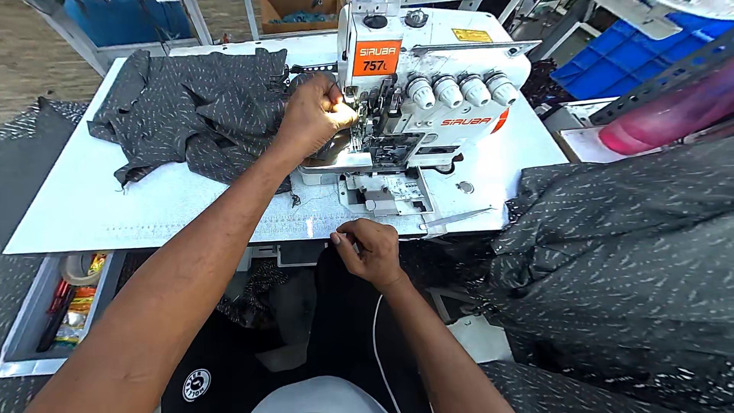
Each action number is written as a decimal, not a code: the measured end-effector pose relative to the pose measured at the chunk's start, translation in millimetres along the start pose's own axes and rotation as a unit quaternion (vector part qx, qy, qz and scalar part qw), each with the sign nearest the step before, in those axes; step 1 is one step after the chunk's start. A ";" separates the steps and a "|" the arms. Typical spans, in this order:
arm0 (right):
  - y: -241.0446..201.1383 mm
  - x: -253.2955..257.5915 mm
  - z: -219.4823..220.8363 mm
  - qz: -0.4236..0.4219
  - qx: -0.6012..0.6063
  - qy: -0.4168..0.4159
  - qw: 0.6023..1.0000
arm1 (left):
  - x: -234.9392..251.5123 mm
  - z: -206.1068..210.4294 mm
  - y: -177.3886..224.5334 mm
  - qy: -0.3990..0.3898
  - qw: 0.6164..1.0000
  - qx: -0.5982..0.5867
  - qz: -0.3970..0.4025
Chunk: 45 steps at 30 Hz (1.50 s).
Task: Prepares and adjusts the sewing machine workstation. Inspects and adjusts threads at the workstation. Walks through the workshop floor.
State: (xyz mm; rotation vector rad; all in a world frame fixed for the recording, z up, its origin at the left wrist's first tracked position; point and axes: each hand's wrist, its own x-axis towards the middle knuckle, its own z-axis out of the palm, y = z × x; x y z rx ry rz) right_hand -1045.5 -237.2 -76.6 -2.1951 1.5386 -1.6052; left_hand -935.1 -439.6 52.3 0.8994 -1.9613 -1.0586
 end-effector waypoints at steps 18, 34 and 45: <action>2.6 -1.4 1.5 -0.010 -0.001 0.007 1.000 | 0.2 1.9 -1.9 0.006 1.000 0.025 0.006; 3.9 -1.9 4.5 -0.016 0.000 0.025 1.000 | -1.0 3.7 -4.3 0.013 0.999 0.041 0.008; 1.7 -2.1 5.9 -0.014 -0.010 0.036 0.999 | -3.8 4.2 -4.7 0.002 1.000 0.003 0.025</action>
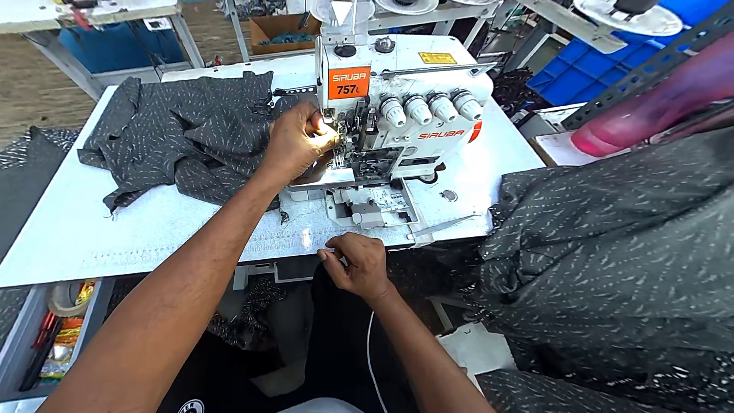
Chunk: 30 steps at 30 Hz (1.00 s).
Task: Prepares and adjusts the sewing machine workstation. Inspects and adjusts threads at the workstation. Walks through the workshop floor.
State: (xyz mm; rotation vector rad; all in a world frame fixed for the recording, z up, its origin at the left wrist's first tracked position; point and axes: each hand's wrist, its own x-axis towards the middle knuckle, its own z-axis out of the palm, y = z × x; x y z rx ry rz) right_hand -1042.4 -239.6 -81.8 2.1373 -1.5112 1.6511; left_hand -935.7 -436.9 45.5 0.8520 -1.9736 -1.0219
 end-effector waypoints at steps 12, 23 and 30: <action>-0.7 -0.3 1.6 0.001 -0.002 0.013 1.000 | -3.3 2.2 5.3 0.014 0.998 -0.031 0.050; -0.8 -2.0 3.0 -0.002 -0.005 0.020 1.000 | -4.7 3.3 4.1 0.022 0.997 -0.018 0.075; -0.2 -2.6 4.0 -0.006 -0.002 0.028 1.000 | -4.7 4.8 3.3 0.023 0.996 -0.004 0.089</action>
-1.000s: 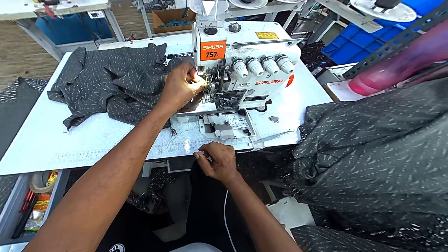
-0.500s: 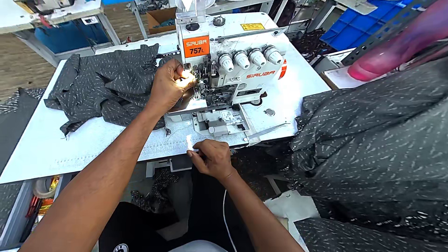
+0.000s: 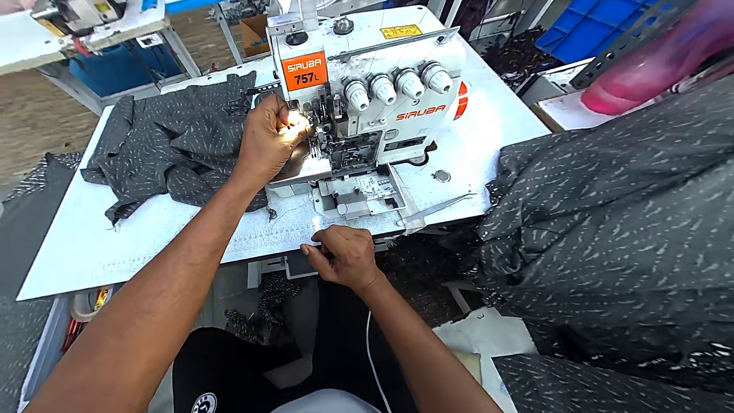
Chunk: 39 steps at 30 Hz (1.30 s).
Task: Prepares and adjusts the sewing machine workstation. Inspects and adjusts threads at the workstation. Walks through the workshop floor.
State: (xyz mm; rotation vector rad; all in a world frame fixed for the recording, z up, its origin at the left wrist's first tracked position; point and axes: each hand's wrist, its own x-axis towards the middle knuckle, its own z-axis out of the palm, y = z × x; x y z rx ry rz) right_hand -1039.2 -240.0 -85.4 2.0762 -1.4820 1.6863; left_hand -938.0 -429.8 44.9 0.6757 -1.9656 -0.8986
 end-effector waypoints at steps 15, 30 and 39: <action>-0.8 -0.6 -0.5 0.000 0.002 0.007 1.000 | -1.3 0.4 2.6 0.001 1.000 0.006 0.004; -0.1 -1.6 1.3 0.000 -0.003 0.009 1.000 | 0.0 0.5 4.9 -0.014 0.999 -0.007 -0.032; 0.0 -1.5 1.1 -0.004 -0.005 0.010 1.000 | -0.9 1.9 3.2 0.006 1.000 -0.006 -0.011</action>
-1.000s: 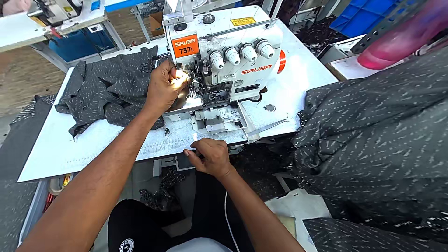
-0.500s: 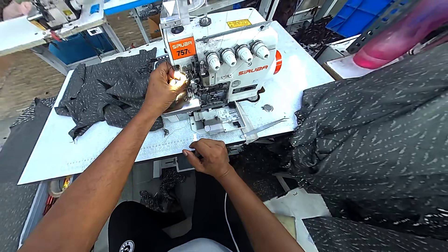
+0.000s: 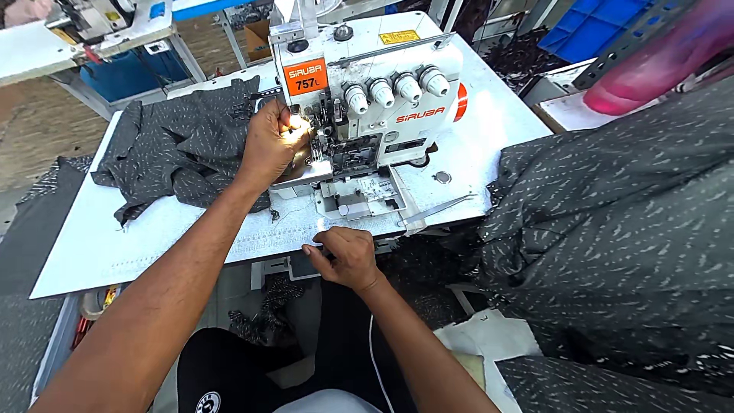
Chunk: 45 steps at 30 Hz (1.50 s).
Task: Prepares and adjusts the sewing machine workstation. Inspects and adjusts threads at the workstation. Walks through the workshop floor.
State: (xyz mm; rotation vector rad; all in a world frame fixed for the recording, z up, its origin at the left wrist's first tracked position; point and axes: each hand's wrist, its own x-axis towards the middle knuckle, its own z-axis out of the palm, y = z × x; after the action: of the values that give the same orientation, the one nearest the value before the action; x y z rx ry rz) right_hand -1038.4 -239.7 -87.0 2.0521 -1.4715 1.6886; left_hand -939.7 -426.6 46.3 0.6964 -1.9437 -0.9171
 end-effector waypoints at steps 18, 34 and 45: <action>-15.3 24.5 -28.8 0.122 0.126 0.018 0.984 | 2.4 -2.0 -5.5 -0.009 1.000 -0.006 -0.015; -6.6 23.1 -107.0 0.194 0.053 0.066 0.977 | 4.9 -18.0 0.7 0.051 0.994 -0.011 -0.096; 12.6 12.7 -195.8 0.310 -0.186 0.025 0.932 | 14.5 -18.9 18.4 -0.068 0.968 0.225 -0.088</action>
State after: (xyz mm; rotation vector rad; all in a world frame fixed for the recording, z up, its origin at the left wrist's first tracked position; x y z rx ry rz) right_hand -1185.2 -135.0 -8.7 1.4165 -2.3739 1.4327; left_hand -932.4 -433.1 74.8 1.1050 -2.2703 -0.6401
